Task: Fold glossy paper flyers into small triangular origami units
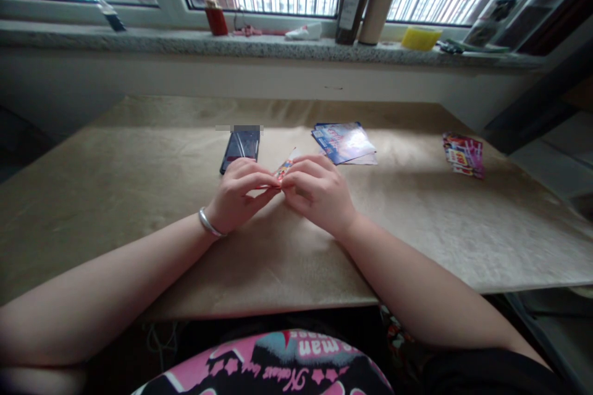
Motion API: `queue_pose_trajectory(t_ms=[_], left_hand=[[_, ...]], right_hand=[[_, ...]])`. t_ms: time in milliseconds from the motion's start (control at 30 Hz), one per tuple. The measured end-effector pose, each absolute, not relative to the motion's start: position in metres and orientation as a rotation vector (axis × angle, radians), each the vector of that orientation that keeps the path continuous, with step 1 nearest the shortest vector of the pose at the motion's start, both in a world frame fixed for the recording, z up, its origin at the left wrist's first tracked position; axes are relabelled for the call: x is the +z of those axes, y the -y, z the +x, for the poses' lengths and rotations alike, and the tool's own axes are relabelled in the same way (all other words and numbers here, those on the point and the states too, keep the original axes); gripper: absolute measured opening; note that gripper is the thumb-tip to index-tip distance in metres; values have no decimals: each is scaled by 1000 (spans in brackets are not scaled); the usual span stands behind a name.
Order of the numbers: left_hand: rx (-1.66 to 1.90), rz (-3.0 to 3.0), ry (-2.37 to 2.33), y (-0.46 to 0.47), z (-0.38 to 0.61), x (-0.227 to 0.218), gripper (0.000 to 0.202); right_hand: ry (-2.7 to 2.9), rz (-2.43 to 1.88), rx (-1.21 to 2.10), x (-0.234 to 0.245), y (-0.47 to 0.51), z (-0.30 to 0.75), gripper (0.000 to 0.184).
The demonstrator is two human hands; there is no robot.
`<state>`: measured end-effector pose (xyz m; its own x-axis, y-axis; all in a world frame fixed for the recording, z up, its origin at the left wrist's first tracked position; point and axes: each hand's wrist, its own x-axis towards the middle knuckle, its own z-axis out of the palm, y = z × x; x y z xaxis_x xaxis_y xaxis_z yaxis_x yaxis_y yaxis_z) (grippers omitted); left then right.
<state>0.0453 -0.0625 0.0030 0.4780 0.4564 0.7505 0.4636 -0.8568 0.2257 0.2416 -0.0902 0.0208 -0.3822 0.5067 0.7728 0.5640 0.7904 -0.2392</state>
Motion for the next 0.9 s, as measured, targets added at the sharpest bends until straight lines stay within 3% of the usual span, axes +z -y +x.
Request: queue_pose_trajectory(t_ms=[267,900], left_hand=[[-1324,-2633,765,62,44,4,4],[-1023,-2573,749,65,47,9,11]], right_hand=[[2038,-834,-13,14,87,240,9],[2108,-882,-20,10,87,237,14]])
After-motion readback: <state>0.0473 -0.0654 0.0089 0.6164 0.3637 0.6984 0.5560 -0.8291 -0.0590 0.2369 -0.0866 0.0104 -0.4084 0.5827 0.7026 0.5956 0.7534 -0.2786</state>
